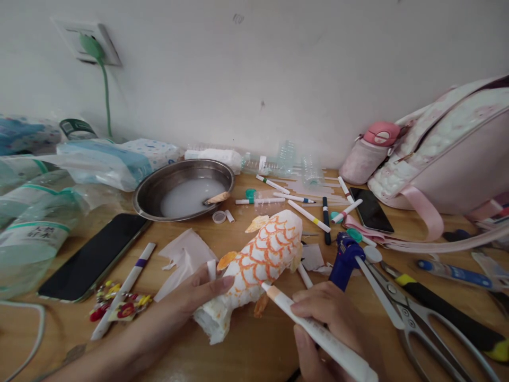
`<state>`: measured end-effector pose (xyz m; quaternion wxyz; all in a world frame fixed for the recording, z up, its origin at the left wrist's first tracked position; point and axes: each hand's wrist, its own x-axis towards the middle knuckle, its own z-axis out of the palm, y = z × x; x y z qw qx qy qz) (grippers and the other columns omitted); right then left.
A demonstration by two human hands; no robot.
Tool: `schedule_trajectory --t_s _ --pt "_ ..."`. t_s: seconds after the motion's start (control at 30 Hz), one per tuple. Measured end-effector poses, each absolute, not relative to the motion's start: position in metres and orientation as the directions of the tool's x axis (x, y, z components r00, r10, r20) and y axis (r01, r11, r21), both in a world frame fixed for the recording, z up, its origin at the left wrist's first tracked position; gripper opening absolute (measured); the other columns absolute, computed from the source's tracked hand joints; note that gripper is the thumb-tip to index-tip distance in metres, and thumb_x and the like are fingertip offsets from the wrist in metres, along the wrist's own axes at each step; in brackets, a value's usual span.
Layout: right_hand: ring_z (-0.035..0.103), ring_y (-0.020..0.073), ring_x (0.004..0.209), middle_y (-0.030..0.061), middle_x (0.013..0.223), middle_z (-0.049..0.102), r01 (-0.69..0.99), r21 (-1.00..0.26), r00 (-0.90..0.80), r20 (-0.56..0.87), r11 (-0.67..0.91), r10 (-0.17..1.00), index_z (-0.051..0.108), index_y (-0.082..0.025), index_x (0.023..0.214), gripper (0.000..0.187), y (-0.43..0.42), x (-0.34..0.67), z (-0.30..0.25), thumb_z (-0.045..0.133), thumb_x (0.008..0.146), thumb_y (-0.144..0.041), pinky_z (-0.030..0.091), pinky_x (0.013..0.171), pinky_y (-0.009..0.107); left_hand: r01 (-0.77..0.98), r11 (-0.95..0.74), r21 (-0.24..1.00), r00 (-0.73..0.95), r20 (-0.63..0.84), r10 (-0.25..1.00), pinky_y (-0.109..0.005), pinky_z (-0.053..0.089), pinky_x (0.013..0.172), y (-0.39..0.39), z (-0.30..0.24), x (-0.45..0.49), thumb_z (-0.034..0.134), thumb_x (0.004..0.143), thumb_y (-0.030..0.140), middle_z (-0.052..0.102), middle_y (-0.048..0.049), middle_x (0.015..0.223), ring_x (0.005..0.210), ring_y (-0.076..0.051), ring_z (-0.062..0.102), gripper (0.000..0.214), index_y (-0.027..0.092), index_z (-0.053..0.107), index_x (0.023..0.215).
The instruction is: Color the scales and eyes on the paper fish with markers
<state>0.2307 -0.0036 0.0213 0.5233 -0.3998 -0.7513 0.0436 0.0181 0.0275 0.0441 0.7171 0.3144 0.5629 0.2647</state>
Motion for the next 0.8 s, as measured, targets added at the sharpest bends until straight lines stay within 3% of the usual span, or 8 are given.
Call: schedule_trajectory --t_s 0.23,0.4,0.63,0.8 --pt "0.066 0.0106 0.059 -0.0003 0.073 0.072 0.527 -0.419 -0.277 0.738 0.740 0.615 0.055 -0.019 0.093 0.024 -0.0004 0.2340 0.0313 0.053 0.074 -0.005 0.055 0.058 0.023 -0.025 0.661 0.750 0.263 -0.633 0.728 -0.027 0.045 0.073 0.0288 0.0399 0.0158 0.077 0.073 0.055 0.079 0.0032 0.083 0.077 -0.019 0.064 0.048 0.022 0.067 0.106" --pt "0.064 0.0101 0.062 -0.0002 0.071 0.068 0.551 -0.483 -0.206 0.712 0.680 0.672 0.055 -0.019 0.091 0.019 -0.0019 0.2355 0.0300 0.052 0.079 -0.006 0.053 0.058 0.023 0.009 0.657 0.754 0.284 -0.631 0.721 -0.029 0.045 0.073 0.0293 0.0366 0.0137 0.072 0.077 0.057 0.079 0.0017 0.087 0.074 -0.019 0.064 0.048 0.022 0.065 0.110" --pt "0.065 0.0115 0.059 -0.0003 0.072 0.071 0.531 -0.417 -0.285 0.732 0.738 0.619 0.053 -0.020 0.094 0.025 0.0022 0.2375 0.0319 0.052 0.074 -0.005 0.055 0.056 0.024 0.050 0.651 0.758 0.261 -0.639 0.724 -0.029 0.044 0.073 0.0291 0.0417 0.0144 0.073 0.075 0.056 0.076 0.0030 0.078 0.075 -0.021 0.064 0.041 0.024 0.067 0.099" --pt "0.063 0.0109 0.060 -0.0009 0.070 0.067 0.539 -0.500 -0.214 0.696 0.677 0.685 0.054 -0.021 0.092 0.021 -0.0009 0.2366 0.0315 0.052 0.077 -0.007 0.054 0.056 0.023 0.025 0.639 0.768 0.249 -0.624 0.740 -0.029 0.046 0.075 0.0270 0.0454 0.0176 0.072 0.076 0.058 0.079 0.0015 0.087 0.084 -0.023 0.068 0.041 0.023 0.067 0.097"
